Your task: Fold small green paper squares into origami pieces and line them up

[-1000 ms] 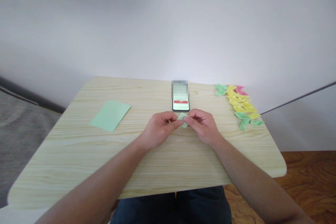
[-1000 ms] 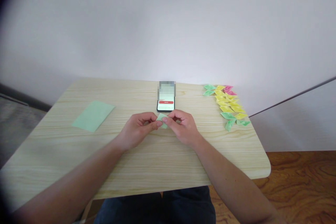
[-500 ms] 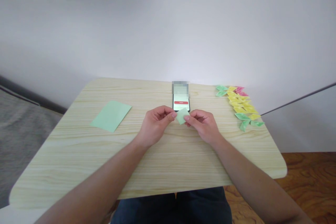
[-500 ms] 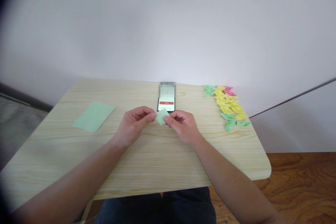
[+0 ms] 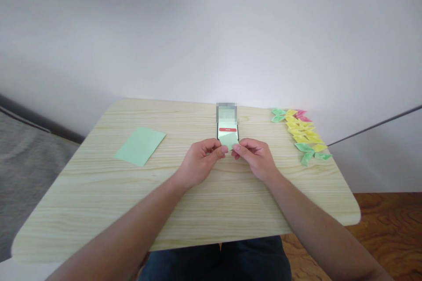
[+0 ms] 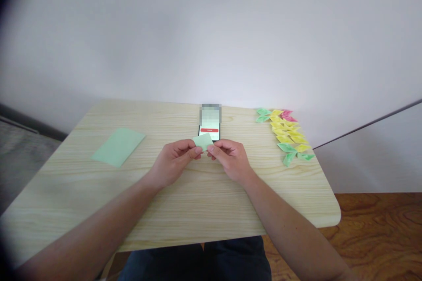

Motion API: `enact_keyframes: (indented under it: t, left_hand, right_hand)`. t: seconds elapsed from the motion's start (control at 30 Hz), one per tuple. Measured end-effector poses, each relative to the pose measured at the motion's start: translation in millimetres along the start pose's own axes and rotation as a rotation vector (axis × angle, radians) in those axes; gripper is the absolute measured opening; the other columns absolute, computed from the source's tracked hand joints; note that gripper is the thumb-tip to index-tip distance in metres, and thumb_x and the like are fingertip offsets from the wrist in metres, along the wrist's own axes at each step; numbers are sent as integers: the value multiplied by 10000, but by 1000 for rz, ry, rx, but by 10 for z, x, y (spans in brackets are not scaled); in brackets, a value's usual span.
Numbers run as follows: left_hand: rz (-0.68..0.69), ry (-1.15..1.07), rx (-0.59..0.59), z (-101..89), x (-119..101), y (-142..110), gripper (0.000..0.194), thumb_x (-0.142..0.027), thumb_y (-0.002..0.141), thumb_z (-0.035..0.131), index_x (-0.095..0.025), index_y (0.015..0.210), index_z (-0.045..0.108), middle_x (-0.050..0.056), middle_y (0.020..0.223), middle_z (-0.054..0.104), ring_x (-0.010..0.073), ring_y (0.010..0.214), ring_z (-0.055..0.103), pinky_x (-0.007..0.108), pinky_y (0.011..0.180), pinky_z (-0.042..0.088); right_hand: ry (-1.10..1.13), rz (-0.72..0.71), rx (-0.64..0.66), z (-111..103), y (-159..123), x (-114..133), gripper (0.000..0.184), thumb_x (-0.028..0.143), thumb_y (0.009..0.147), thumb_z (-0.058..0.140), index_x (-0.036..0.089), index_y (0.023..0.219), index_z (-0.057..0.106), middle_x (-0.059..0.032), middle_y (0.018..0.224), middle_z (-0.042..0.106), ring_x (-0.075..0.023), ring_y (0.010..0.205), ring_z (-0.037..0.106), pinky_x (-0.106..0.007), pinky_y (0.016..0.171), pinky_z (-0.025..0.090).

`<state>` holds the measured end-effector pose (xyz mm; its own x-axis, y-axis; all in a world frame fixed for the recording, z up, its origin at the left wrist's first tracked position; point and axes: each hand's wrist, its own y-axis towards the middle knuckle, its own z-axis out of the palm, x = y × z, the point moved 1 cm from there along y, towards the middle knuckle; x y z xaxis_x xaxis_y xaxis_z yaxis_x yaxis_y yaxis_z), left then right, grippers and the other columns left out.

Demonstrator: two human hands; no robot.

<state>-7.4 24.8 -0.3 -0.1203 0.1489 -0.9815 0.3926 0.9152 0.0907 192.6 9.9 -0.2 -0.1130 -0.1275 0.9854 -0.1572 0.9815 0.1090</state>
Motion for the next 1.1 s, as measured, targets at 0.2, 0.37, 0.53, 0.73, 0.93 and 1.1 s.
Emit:
enact_keyframes:
  t: [0.2,0.37,0.53,0.73,0.93,1.1]
  left_hand:
    - [-38,80,110,21,-45,-30,326,-398,954,603,-171,726,549,-39,678,447,117,671,410,265,628,326]
    - [-35,88,142,24,-63,-40,311,-373,960,590,-173,733,519,-40,696,418,116,687,389,266,638,322]
    - [-19,55,96,24,-61,-38,312,-383,959,586,-171,737,528,-31,700,435,123,688,397,267,630,320]
    - [28,53,-11,6,-60,-28,294,-405,955,597,-169,780,609,-17,705,500,133,687,434,267,648,353]
    - [45,110,-116,-3,-11,-31,272,-414,963,584,-171,868,663,10,762,608,154,727,513,277,686,397]
    - [32,93,-124,7,-7,-25,272,-417,963,582,-172,865,649,12,769,612,155,728,519,276,679,399]
  right_hand:
    - [82,1,-10,10,9,2,198,415,881,737,218,900,745,6,723,649,-135,648,549,-275,610,427]
    - [35,-25,-79,5,9,22,224,375,883,740,190,760,709,21,651,602,-108,590,483,-257,564,385]
    - [17,-6,-105,17,4,9,246,412,880,743,192,777,705,18,641,632,-111,573,508,-253,553,402]
    - [-18,30,-75,-1,11,5,316,491,882,725,196,769,708,-16,670,690,-149,623,598,-286,620,464]
    - [-21,22,-33,-5,18,5,340,492,912,691,190,754,696,-15,679,683,-144,645,600,-281,648,464]
    - [11,42,-2,7,9,0,310,473,907,704,190,780,703,-10,691,687,-138,651,600,-274,653,460]
